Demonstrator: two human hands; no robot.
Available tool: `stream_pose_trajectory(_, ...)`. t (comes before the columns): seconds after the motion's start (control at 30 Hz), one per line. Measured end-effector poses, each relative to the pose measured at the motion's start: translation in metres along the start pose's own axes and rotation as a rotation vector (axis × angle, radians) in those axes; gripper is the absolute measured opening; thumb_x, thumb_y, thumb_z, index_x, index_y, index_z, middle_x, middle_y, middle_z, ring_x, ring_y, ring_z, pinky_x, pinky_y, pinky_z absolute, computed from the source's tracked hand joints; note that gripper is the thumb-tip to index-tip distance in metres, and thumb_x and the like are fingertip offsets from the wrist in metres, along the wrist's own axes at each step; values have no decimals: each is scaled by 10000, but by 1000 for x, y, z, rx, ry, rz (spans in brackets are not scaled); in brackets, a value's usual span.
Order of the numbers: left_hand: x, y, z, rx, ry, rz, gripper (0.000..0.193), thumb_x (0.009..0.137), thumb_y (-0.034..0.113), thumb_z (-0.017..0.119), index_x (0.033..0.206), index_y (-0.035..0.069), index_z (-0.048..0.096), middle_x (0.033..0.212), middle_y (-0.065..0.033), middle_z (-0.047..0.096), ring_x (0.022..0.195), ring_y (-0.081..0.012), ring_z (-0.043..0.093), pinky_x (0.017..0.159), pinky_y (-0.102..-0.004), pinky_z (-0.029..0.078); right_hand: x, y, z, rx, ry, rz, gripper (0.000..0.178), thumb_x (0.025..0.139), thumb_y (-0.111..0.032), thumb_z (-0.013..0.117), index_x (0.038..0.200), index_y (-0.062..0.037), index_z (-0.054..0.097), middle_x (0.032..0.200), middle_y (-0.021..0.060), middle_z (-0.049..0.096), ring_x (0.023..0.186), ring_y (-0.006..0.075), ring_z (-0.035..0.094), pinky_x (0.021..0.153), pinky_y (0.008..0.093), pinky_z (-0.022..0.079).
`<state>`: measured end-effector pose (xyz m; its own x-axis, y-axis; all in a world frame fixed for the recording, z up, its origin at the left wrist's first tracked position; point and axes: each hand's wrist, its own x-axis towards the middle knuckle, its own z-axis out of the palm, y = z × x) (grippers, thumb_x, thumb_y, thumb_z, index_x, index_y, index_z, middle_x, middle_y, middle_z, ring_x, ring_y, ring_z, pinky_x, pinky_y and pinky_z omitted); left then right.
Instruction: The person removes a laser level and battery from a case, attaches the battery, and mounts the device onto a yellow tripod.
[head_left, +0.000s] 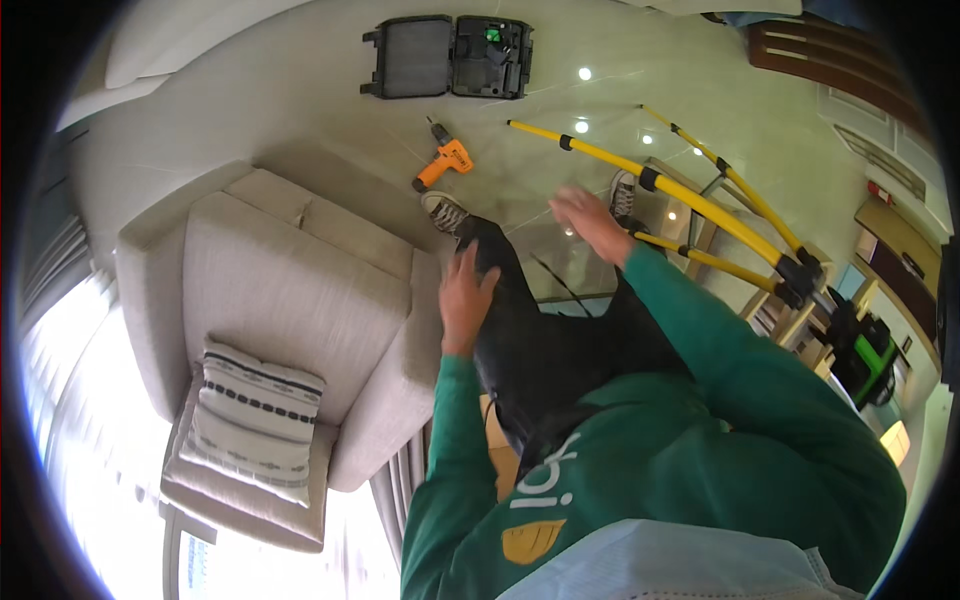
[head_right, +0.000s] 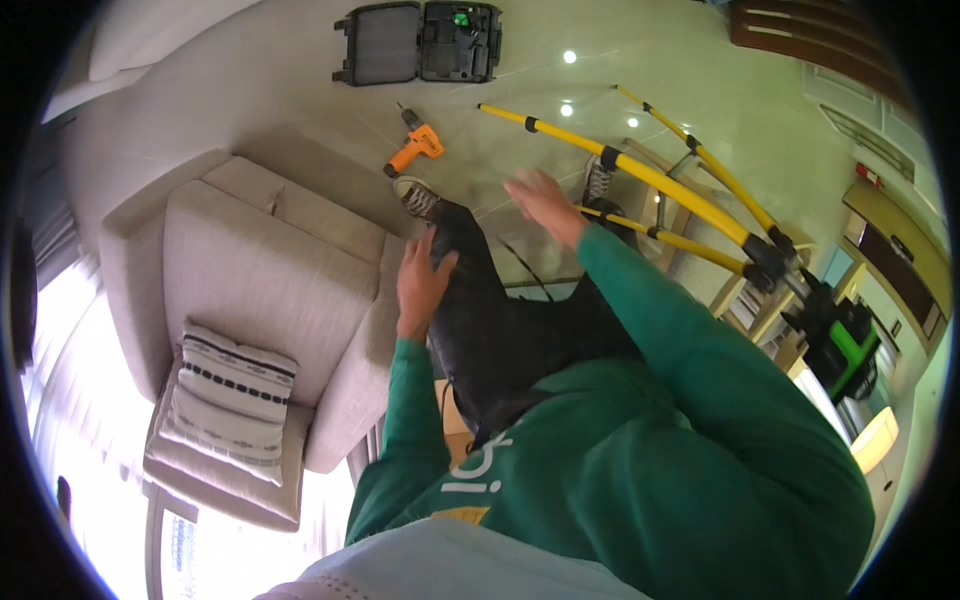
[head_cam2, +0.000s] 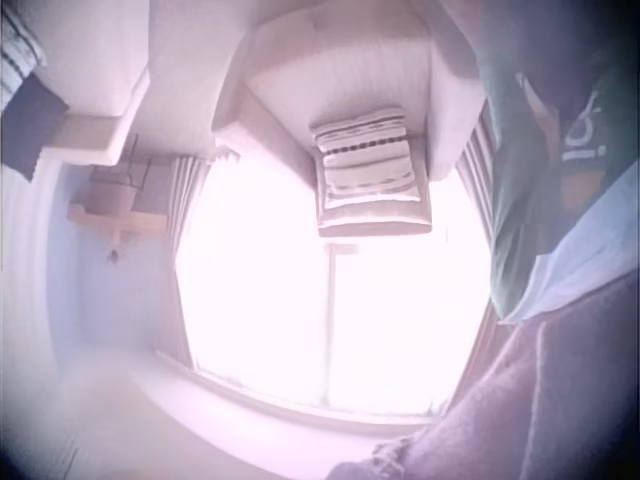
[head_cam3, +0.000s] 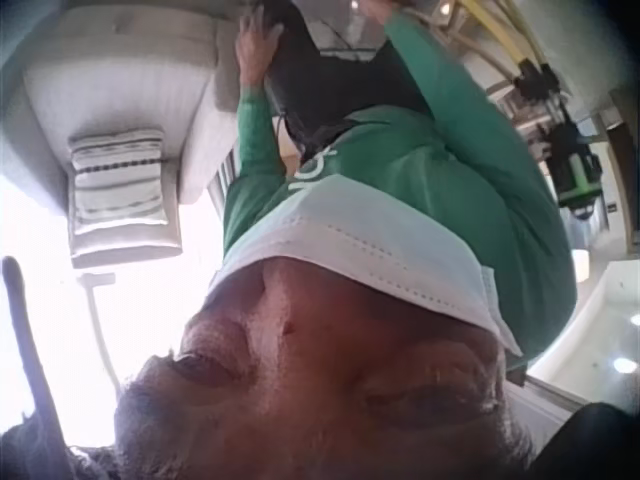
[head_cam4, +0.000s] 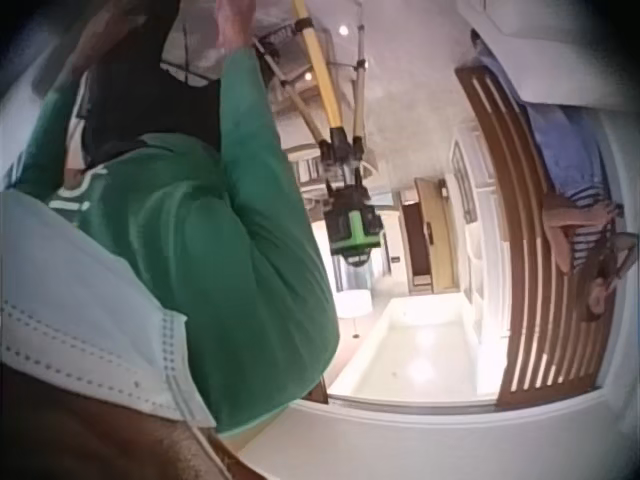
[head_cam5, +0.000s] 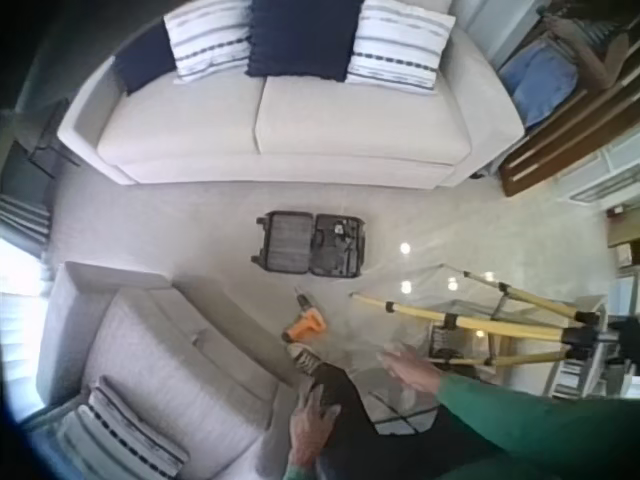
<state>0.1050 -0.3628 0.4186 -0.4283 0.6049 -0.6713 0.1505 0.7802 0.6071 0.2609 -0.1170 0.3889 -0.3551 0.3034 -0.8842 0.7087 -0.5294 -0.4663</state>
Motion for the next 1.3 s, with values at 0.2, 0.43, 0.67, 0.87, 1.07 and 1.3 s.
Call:
stream_pose_trajectory(0.2, -70, -58, 23, -7, 54, -41, 578, 913, 384, 799, 1356, 34, 678, 1455, -228, 586, 1388, -453, 511, 1181, -522, 400, 232, -21, 40, -236, 207, -83, 514, 963, -412, 706, 1219, 30, 640, 1184, 198, 674, 986, 297, 656, 841, 432, 533)
stream_pose_trajectory(0.43, -52, -56, 30, 64, 112, -211, 401, 937, 282, 758, 1254, 40, 719, 1340, -197, 670, 1364, -466, 530, 1172, -550, 403, 393, -29, -14, -708, 461, -335, 788, 932, -433, 749, 1476, 86, 514, 1443, 309, 605, 1368, 448, 577, 1151, 469, 472)
stream_pose_trajectory(0.67, -51, -72, 23, 10, 135, -206, 347, 941, 201, 737, 1239, 25, 714, 1309, -194, 685, 1348, -468, 549, 1162, -554, 412, 506, -84, -70, -907, 411, -504, 671, 971, -337, 695, 1507, 19, 506, 1433, 284, 602, 1342, 426, 565, 1126, 489, 460)
stream_pose_trajectory(0.87, -36, -76, 8, 11, 63, -217, 365, 975, 259, 708, 1261, 33, 710, 1362, -202, 669, 1419, -450, 509, 1200, -561, 368, 523, -115, -74, -1102, 480, -805, 711, 987, -290, 664, 1550, 67, 418, 1579, 296, 453, 1468, 506, 416, 1227, 562, 355)
stream_pose_trajectory(1.07, -34, -67, 13, 22, 69, -259, 363, 975, 258, 708, 1258, 30, 711, 1362, -199, 671, 1413, -445, 516, 1205, -559, 365, 460, -145, 4, -1298, 177, -784, 681, 987, -336, 679, 1544, -9, 463, 1590, 192, 401, 1409, 453, 486, 1146, 623, 390)
stream_pose_trajectory(1.3, -26, -62, 11, 16, 52, -274, 359, 974, 253, 705, 1253, 28, 710, 1360, -195, 672, 1404, -446, 523, 1199, -560, 374, 464, -124, 7, -1341, 269, -827, 574, 1000, -392, 662, 1383, 28, 579, 1269, 237, 655, 1188, 426, 647, 987, 575, 518)
